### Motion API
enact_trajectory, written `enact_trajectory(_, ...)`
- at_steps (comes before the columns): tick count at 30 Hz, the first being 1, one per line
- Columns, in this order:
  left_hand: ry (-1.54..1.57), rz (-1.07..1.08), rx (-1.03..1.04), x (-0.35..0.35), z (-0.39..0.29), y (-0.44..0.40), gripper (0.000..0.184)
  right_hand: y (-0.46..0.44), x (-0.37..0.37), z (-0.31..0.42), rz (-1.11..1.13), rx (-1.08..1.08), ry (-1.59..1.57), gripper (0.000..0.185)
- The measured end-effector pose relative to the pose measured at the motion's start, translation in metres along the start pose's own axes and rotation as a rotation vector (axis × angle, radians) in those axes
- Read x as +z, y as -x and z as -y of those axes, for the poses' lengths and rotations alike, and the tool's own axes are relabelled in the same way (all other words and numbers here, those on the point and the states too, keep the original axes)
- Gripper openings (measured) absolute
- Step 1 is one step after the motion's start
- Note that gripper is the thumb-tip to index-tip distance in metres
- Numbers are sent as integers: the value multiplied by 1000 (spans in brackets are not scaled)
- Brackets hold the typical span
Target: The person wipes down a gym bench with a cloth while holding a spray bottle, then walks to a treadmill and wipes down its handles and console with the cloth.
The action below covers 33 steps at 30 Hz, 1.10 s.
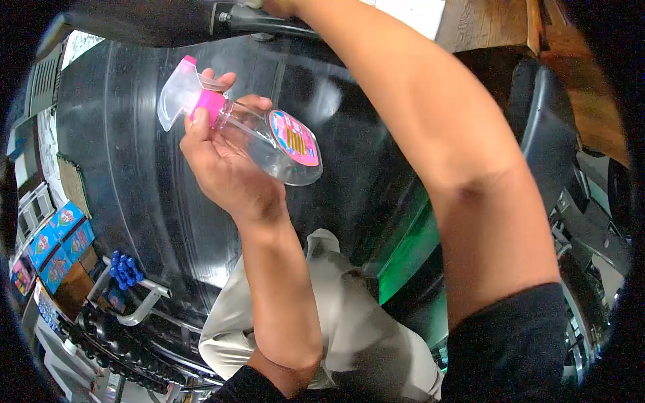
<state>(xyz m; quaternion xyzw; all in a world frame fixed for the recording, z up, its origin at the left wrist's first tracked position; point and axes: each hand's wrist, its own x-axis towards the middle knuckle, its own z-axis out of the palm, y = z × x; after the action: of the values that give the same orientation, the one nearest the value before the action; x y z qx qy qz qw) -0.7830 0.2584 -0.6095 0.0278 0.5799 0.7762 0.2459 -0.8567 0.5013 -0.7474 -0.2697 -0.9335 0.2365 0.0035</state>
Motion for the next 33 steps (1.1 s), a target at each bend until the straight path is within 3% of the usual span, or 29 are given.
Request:
enact_trajectory(1,0,-7,-1,-1,1,-1,54,17,-5,-6,59,18,81,28)
enact_trajectory(2,-4,-16,-4,-1,2,-1,54,47,-7,-13,-63,34,-159,31)
enact_trajectory(3,-3,-15,-3,-1,1,-3,54,68,-8,-24,-157,26,-190,29)
enact_trajectory(5,-10,-15,-15,-2,1,-2,54,99,-12,-57,-47,201,155,41)
enact_trajectory(6,-19,-18,-11,-3,1,1,54,117,-31,-53,21,356,84,33)
enact_trajectory(8,-25,-10,19,-1,-1,0,54,138,-26,-97,8,581,157,39)
enact_trajectory(10,0,-6,7,-1,-3,0,54,144,-32,-94,-76,686,34,38)
enact_trajectory(13,-5,-4,3,-1,-4,2,55,117,-29,-71,153,577,290,41)
enact_trajectory(15,-16,1,-9,2,-5,3,57,101,-40,-15,102,698,-34,28)
enact_trajectory(16,-19,10,12,1,-4,2,58,88,-22,-9,-77,595,-88,27)
enact_trajectory(18,-18,23,49,0,2,1,59,64,-5,18,-94,371,-25,22)
enact_trajectory(20,-23,23,24,2,3,1,60,67,-5,43,-296,127,-39,19)
enact_trajectory(23,-35,24,-4,2,1,0,59,79,-2,33,-418,43,-63,19)
enact_trajectory(25,-37,22,-28,3,4,-2,58,108,-21,18,-348,120,79,17)
enact_trajectory(26,-35,53,-35,4,5,-3,56,112,-38,2,36,312,179,33)
enact_trajectory(28,-34,120,-54,6,7,-2,53,147,-50,-46,203,571,269,32)
enact_trajectory(29,-45,129,-62,6,8,-1,52,172,-62,-65,244,728,309,34)
enact_trajectory(32,-64,147,-84,7,5,3,50,214,-68,-154,372,794,382,42)
enact_trajectory(33,-61,153,-86,6,4,3,50,209,-52,-168,345,914,376,42)
